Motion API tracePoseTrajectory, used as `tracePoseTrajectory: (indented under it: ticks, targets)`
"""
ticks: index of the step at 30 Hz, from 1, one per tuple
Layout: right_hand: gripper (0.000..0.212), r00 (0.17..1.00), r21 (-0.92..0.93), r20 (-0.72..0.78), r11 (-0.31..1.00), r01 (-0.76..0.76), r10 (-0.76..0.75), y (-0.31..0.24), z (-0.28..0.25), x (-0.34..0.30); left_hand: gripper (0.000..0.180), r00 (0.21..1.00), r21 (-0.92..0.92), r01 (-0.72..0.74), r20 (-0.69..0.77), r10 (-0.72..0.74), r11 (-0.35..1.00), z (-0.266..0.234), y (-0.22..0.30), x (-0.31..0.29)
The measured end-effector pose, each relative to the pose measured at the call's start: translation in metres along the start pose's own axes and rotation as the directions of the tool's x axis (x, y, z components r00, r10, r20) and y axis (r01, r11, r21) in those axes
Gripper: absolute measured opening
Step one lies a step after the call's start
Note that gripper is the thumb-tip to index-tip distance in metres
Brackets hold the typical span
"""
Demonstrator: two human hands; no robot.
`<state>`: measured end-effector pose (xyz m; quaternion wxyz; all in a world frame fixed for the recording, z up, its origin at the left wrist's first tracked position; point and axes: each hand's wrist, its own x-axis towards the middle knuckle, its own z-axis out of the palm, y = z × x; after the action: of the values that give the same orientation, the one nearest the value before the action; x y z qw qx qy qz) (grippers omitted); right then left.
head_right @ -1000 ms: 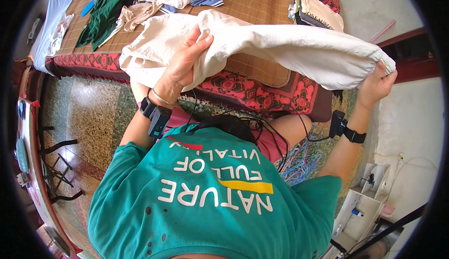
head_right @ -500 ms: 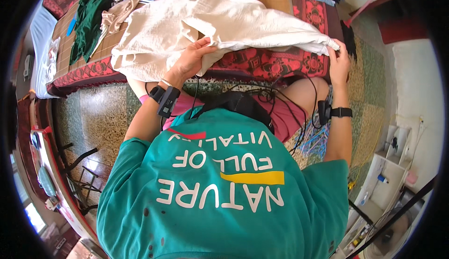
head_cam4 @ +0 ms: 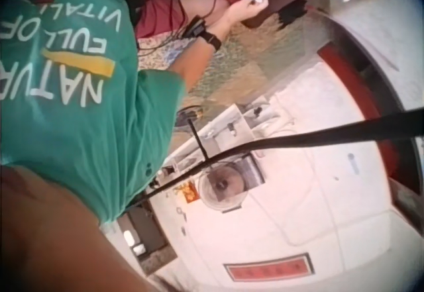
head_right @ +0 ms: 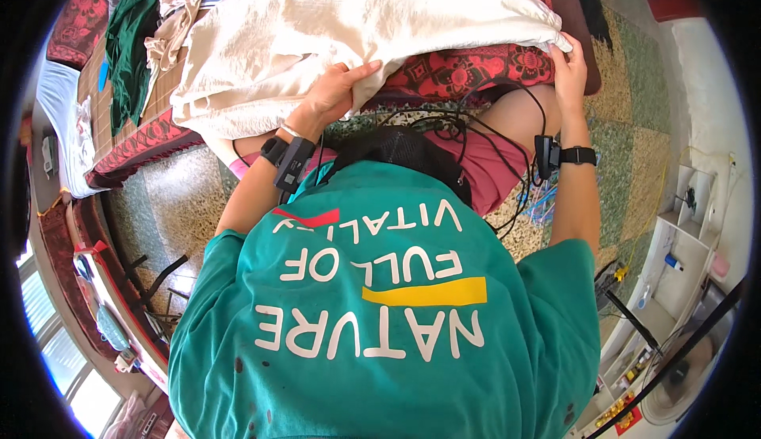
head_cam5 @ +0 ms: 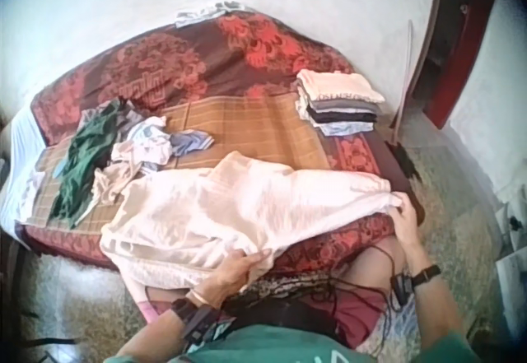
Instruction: The person is folding a beige graphic t-shirt and a pair of white elastic-waist pants on a bed.
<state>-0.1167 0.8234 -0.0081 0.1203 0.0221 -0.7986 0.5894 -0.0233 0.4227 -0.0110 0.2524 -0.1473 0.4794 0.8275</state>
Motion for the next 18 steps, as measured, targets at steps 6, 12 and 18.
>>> tracePoseTrajectory:
  ticks: [6,12,18]
  targets:
    - [0.031,1.000,0.052,-0.003,0.999,-0.013,0.013,0.001,-0.004,0.005,0.022,0.991,-0.121,-0.049,0.121,0.064,0.991,-0.007,0.005,-0.004]
    - [0.032,0.999,0.094,-0.008,0.995,-0.030,0.031,-0.001,-0.002,0.003,0.018,0.997,-0.245,-0.047,0.046,0.060,0.969,0.008,0.015,-0.009]
    - [0.032,1.000,0.104,0.006,0.994,-0.027,0.026,0.005,-0.002,0.004,0.031,0.996,0.051,-0.087,0.040,0.085,0.995,0.020,0.012,-0.003]
